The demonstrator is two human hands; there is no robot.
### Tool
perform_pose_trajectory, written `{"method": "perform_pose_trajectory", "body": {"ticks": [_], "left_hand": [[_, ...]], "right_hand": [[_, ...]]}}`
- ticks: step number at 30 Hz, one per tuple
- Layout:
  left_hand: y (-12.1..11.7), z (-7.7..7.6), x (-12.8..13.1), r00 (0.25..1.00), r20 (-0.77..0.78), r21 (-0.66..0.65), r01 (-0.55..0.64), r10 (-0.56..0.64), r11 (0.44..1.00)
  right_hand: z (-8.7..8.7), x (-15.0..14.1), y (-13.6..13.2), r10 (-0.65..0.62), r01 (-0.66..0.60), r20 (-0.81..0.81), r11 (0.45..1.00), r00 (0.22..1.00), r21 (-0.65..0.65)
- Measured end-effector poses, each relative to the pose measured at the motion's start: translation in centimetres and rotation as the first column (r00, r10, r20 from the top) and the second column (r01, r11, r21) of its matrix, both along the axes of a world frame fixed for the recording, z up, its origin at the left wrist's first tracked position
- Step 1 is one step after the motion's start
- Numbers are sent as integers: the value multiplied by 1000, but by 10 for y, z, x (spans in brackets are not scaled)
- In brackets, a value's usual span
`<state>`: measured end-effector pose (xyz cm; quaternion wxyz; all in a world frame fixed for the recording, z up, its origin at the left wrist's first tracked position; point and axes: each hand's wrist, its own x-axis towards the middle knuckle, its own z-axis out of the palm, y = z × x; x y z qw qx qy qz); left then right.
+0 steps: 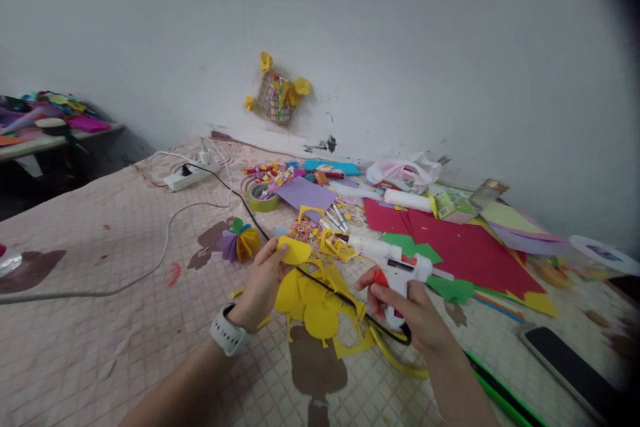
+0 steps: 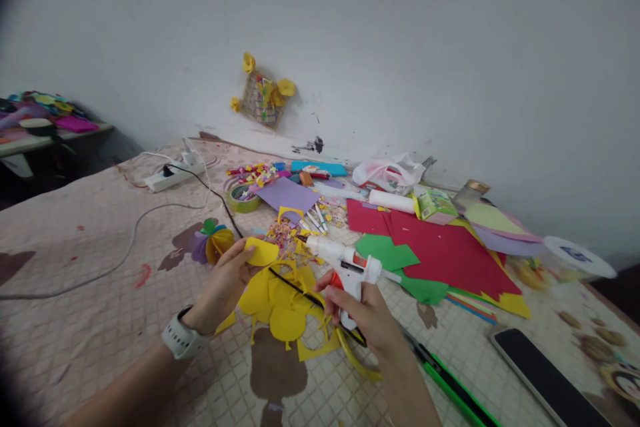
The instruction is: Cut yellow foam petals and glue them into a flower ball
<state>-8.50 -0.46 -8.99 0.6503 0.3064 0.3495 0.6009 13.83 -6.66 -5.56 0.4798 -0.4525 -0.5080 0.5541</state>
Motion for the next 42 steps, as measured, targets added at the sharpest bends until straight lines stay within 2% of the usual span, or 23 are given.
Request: {"method": "perform_pose_trajectory", "body": {"ticks": [4,7,10,12,15,19,24,27,30,33,37,40,42], "left_hand": [[-9,4,4,990,-14,6,138,-138,990],[-15,3,8,970,-98,22,224,-221,974],[-18,0,11,951,-215,49,239,-223,970],[-21,1,13,950,-229,71,236,-214,969],[-30,8,19,950,-157,93,286,-270,954],[-39,18,40,897,32,84,437,-440,896],[-20,26,72,906,145,151,377,-398,914],[-3,38,81,917,153,192,339,-369,921],[4,51,84,898,102,215,401,-428,891],[-4,54,80,831,0,195,545,-556,815],[-24,37,67,751,-133,156,660,-647,735],[-37,30,59,758,-181,174,651,-626,739],[-46,37,57,771,-231,217,635,-593,741]], "right_hand": [[5,15,3,-99,104,-56,990,994,100],[14,28,8,-203,223,-127,960,971,169],[26,35,16,-289,334,-204,911,935,242],[32,38,22,-339,405,-256,868,905,286],[43,41,32,-394,490,-316,807,863,331],[61,43,39,-431,550,-359,751,828,366],[79,47,37,-459,642,-479,681,748,351],[89,59,41,-456,684,-559,661,693,309],[99,71,51,-419,657,-594,707,687,262],[99,77,59,-347,554,-586,804,732,216],[82,73,54,-209,344,-542,925,814,159],[66,66,42,-103,210,-525,967,845,147],[60,59,32,-47,152,-522,976,851,158]]}}
